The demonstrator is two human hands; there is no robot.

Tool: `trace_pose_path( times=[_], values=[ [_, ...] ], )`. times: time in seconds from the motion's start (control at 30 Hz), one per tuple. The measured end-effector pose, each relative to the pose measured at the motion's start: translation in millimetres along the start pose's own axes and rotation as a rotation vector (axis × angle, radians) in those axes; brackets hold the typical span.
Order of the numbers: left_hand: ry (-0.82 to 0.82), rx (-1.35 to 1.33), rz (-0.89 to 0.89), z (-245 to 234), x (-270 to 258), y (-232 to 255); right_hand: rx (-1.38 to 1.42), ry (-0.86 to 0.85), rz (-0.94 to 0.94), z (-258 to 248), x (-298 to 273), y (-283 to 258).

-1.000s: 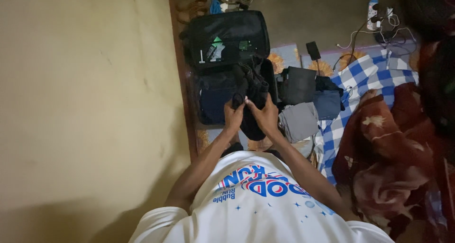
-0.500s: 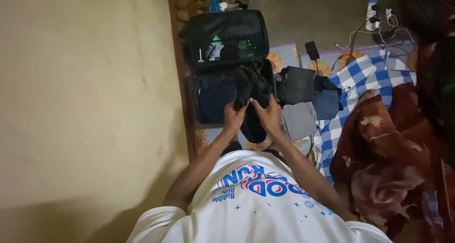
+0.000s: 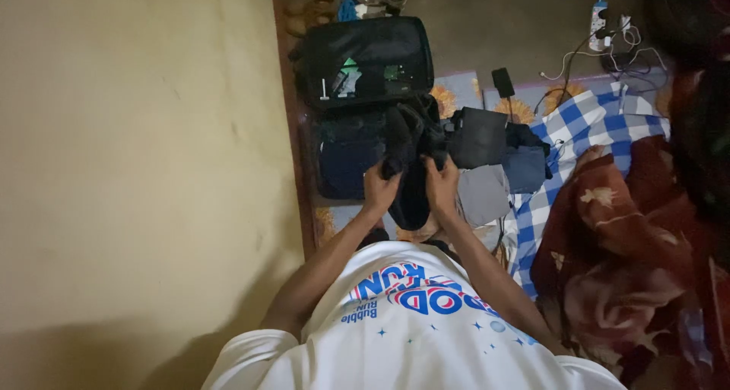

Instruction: Packing various clothes into a black suitcase on the floor.

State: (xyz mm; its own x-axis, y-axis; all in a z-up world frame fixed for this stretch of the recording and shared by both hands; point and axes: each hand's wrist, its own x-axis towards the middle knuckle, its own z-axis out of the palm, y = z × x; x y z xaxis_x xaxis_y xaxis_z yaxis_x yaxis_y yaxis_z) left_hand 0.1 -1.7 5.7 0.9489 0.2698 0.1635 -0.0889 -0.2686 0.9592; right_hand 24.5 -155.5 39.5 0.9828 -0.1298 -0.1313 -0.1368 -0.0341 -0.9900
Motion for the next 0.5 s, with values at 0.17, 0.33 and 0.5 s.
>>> trace_pose_path(
  times=[0.17, 0.33, 0.5],
  values=[
    [-0.227, 0.188, -0.344, -7.6, 11.6, 44.3, -0.297, -0.025, -0.032, 4.6, 0.5, -28.9],
    [-0.175, 0.087, -0.105, -2.5, 3.0, 0.2, -0.371, -0.033, -0.071, 2.3, 7.2, -37.6],
    [-0.203, -0.111, -0.081, -0.2, -3.8, 2.9, -0.418, -0.055, -0.071, -2.8, 12.4, -20.7]
  ],
)
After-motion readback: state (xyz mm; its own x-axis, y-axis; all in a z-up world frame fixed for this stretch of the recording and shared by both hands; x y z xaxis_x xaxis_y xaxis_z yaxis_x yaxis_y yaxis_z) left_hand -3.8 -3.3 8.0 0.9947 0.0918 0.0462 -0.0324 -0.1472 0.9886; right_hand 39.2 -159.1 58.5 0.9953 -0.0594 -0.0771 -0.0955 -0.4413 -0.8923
